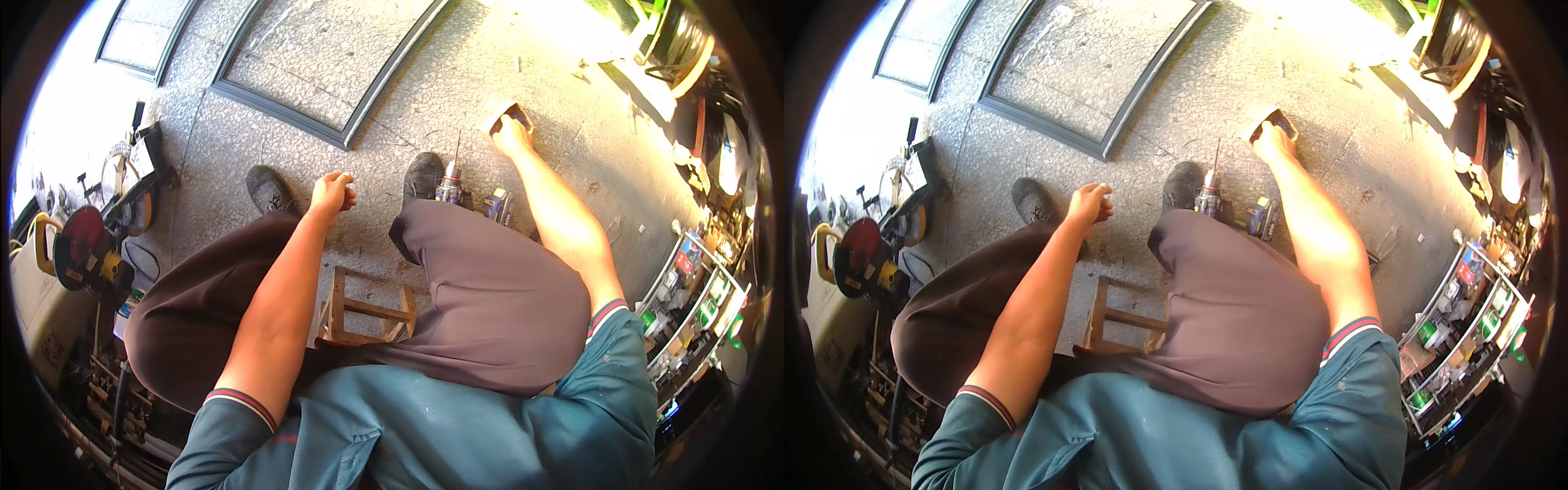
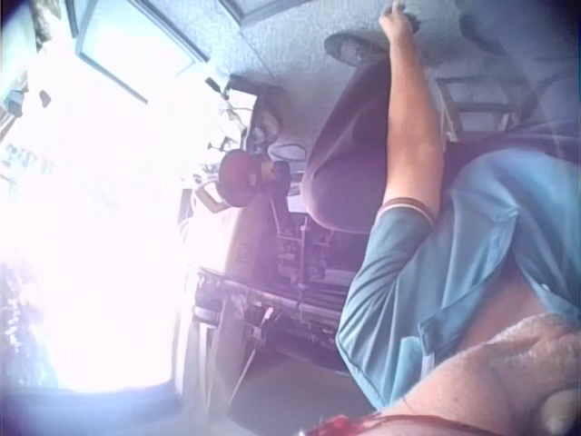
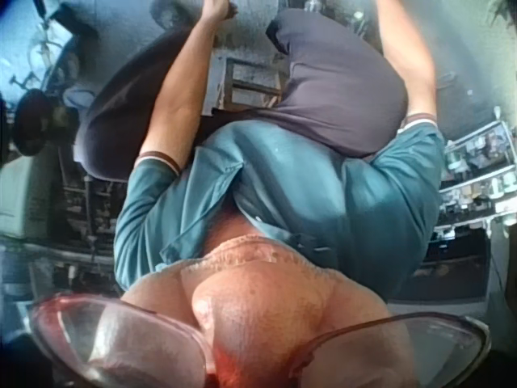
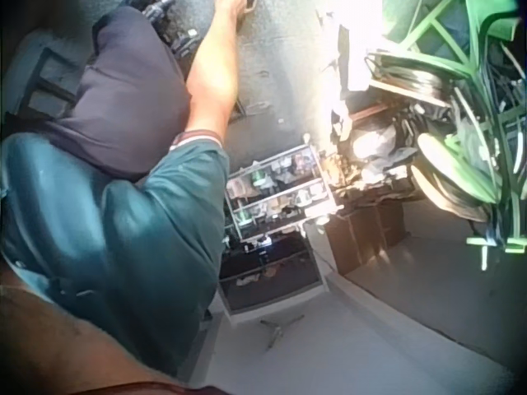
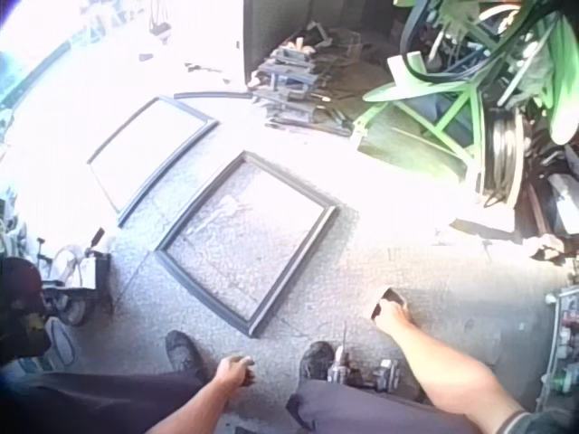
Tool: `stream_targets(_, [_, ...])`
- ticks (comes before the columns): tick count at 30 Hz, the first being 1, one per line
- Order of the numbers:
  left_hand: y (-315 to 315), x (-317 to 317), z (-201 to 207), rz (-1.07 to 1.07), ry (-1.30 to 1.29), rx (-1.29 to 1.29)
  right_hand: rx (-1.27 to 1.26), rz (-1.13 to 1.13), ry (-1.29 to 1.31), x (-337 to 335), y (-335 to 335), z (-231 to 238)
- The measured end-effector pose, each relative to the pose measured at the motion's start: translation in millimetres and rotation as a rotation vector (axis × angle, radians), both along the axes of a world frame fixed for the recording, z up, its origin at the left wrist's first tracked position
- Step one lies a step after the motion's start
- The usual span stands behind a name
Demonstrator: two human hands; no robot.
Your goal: The person aligns the corners of an aluminum frame and secures them using a power drill and screws. They hold the frame pieces together by hand and place the completed sections on the ground.
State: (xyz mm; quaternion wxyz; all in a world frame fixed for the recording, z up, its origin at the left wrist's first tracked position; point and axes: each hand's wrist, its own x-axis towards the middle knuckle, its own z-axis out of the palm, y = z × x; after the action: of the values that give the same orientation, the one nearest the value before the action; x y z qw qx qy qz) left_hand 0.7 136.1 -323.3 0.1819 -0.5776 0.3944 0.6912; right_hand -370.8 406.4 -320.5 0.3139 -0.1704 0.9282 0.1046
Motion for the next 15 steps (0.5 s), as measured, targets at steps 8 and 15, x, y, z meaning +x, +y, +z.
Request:
stream_targets(8, [4.2, -28.0, 15.2, -0.037, 0.068, 0.006, -0.127, 0.008, -0.003, 2.6, 25.5, -40.8])
stream_targets(15, [4.7, -24.7, 10.1, 0.005, 0.07, 0.033, -0.323, -0.093, -0.043, -1.1, 27.9, -64.5])
